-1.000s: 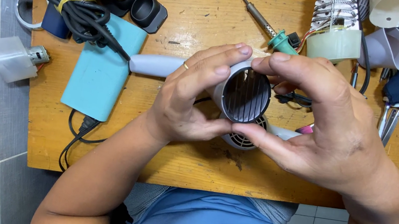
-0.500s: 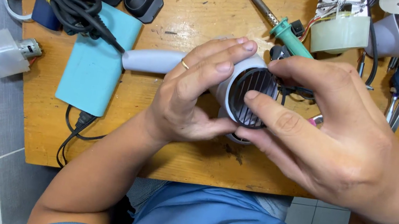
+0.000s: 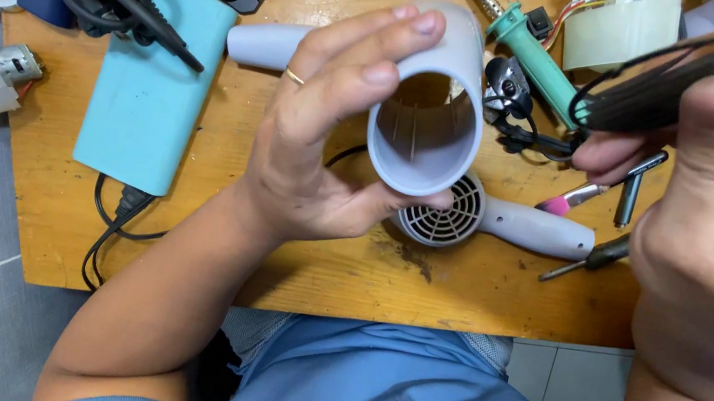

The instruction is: Repairing a hair dryer by disassembling the housing and soldering internal components

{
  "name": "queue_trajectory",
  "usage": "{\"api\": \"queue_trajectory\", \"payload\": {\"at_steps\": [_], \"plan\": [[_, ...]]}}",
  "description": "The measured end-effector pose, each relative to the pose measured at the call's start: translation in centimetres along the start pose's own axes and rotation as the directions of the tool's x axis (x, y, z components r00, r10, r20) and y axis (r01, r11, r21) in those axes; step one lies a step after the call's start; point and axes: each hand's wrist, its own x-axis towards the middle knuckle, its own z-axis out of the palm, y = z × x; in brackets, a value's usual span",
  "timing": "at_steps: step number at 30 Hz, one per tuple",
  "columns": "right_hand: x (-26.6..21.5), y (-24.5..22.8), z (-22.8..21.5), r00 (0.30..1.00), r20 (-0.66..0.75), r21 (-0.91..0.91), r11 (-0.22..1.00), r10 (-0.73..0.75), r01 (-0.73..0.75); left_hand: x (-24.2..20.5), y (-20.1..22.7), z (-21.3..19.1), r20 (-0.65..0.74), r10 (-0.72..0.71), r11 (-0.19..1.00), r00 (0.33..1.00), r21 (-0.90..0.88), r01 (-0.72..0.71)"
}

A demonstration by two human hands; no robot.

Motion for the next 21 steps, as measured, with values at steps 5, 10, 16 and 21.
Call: {"api": "queue_trajectory", "payload": {"at_steps": [5,10,16,21], "plan": [[0.6,1.5,-1.2,0.995,-0.086,-0.058,0.996,0.058,-0.063,0.8,0.4,-0.5,-0.112,0.021,0.999,0.993,0.036,-0.017],[0.7,11.9,-5.6,0.992,0.098,0.029,0.996,0.079,-0.082,0.6,0.7,0.0,-0.338,0.015,0.984,0.941,-0.164,-0.075],[0.3,12.8,-8.0,0.987,0.117,0.03,0.993,0.114,-0.118,9.1,6.4,-1.6,-0.845,-0.533,0.737,0.027,-0.48,-0.476],[-3.1,6.4,-4.4,0.999,-0.048,0.176,0.984,0.008,0.0,5.4,2.8,-3.2,-0.599,-0.722,0.527,0.347,-0.801,-0.285]]}}
